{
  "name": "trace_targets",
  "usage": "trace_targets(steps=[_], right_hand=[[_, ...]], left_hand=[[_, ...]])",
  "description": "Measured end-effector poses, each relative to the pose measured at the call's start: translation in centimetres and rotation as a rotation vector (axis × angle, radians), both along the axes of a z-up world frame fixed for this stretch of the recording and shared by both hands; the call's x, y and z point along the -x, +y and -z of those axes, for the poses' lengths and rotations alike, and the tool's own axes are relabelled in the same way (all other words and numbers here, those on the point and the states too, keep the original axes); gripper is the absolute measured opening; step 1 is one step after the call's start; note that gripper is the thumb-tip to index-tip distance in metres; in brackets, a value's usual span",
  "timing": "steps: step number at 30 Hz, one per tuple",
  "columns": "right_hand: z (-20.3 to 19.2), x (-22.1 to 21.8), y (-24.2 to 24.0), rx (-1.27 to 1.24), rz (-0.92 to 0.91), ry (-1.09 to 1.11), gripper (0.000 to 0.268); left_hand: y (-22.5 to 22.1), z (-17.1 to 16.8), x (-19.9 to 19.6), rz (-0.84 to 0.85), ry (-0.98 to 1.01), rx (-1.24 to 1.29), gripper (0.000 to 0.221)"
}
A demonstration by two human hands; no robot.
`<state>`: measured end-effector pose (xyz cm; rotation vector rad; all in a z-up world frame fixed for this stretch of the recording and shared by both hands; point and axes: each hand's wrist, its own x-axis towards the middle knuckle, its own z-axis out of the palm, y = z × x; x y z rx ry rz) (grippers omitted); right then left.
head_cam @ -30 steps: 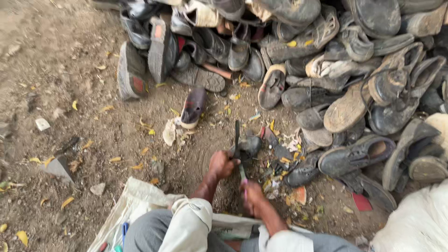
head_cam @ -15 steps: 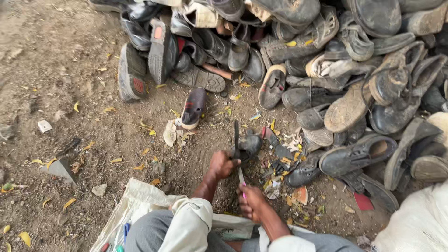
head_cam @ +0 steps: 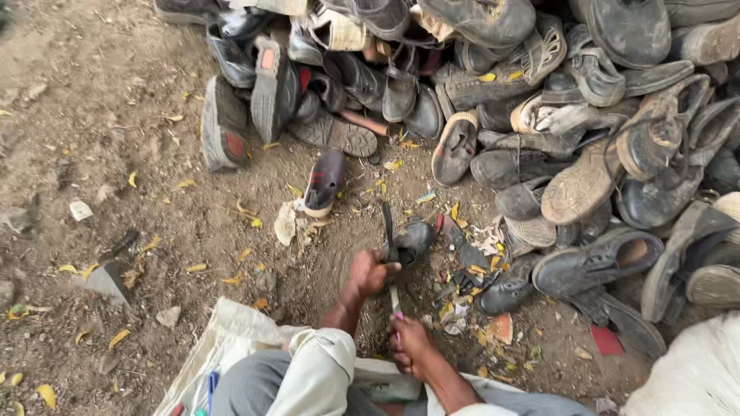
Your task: The person sits on the ground using a small blade to scrape, clean, and repair various used shoes and sandals taken from a large pile.
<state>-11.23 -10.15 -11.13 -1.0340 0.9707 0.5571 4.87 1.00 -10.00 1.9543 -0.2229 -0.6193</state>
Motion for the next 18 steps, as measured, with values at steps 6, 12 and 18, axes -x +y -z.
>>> trace_targets(steps=[6, 12, 18], right_hand=[[3.5, -1.4, 0.5, 0.106, -0.126, -0.091, 0.028], [7.8, 1.8, 3.0, 0.189, -0.059, -0.102, 0.031], [4.0, 0.1, 3.2, 0.246, -0.14, -0.094, 0.033]], left_hand=[[-0.3, 0.1, 0.6, -0.034, 0.008, -0.022, 0.025], [-0.5, 1.4, 0.9, -0.201, 0.097, 0.098, 0.022], [-0.4, 0.4, 0.9, -0.238, 0.11, 0.154, 0.018]])
